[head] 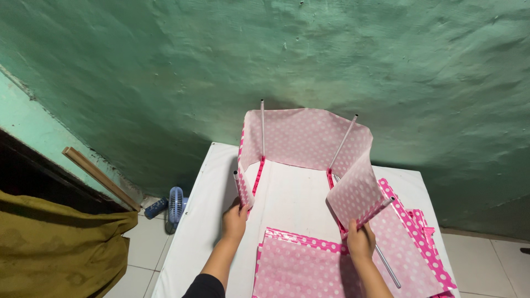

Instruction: The person assembles a pink polka-dotted storage shelf by inserting metal rods into fabric sleeves and connecting pink plastic corner pieces. They repeatedly insert rods, align panels, and attach connectors to form the frame on a white table.

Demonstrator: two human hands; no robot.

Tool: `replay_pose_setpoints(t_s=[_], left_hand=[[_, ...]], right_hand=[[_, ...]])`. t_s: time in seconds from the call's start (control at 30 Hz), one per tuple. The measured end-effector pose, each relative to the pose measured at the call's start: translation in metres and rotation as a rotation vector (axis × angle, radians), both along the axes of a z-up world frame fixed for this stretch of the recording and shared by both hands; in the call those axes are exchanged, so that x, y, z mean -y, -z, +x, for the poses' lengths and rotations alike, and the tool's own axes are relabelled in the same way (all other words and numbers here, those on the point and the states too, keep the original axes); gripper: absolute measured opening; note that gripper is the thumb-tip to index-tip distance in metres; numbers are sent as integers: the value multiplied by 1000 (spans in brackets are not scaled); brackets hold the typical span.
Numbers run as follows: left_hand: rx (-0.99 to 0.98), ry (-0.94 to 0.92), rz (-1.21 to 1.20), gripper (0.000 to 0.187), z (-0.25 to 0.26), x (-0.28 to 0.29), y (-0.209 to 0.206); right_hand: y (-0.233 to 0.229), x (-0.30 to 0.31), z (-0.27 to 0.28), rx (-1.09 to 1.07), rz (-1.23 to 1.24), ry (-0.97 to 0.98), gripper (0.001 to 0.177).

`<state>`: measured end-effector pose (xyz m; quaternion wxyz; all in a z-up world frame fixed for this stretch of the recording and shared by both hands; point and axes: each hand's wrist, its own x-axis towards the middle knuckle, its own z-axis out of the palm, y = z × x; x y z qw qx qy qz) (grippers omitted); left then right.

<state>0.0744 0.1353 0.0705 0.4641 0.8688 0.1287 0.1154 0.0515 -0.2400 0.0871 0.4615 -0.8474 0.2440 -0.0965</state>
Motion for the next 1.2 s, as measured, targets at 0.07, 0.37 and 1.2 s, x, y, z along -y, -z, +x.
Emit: replay_pose_setpoints(t_s=[0.07,0.37,1.2], left_hand=[[-118,-3,-9,25,5,3,-2],[112,35,-218,48,14,16,-14],[38,-78,-6,38,23,-1,49]], right_hand=[[-1,-1,8,14,-52,2,34],[-20,-12,18,32,-128,-30,60],[43,23,16,235,297,-194,65]])
